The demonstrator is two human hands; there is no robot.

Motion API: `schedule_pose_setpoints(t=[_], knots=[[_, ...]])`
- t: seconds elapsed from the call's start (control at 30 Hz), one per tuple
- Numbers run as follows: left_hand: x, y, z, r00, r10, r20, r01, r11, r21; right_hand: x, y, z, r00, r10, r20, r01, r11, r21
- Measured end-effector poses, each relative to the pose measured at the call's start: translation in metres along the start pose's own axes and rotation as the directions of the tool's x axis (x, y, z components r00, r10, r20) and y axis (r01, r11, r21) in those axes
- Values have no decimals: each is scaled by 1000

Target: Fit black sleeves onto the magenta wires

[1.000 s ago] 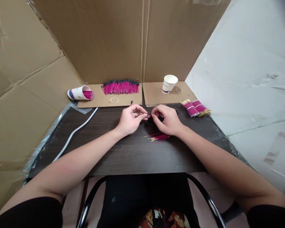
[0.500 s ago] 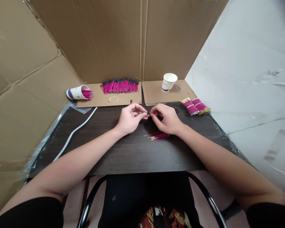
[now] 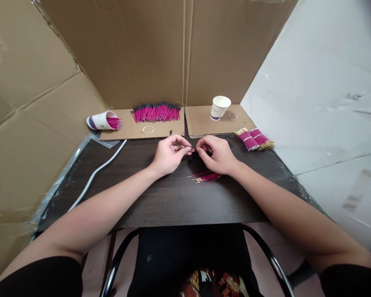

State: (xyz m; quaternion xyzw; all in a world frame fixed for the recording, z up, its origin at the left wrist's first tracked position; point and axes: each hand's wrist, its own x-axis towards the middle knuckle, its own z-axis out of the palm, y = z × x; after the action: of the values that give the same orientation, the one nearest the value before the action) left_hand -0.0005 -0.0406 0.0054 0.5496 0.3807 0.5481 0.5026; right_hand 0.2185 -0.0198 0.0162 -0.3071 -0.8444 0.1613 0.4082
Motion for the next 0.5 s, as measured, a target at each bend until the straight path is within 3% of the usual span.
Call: schedule_pose_setpoints(t=[0.37,0.5], knots=[[-2,0,1,999,39,11,-39,999,12,0,1,1,1000,-13,0,13,1000,21],[-2,3,0,999,29,13,-30,999,39,0,0,1,999,32,-2,-32,999,39]])
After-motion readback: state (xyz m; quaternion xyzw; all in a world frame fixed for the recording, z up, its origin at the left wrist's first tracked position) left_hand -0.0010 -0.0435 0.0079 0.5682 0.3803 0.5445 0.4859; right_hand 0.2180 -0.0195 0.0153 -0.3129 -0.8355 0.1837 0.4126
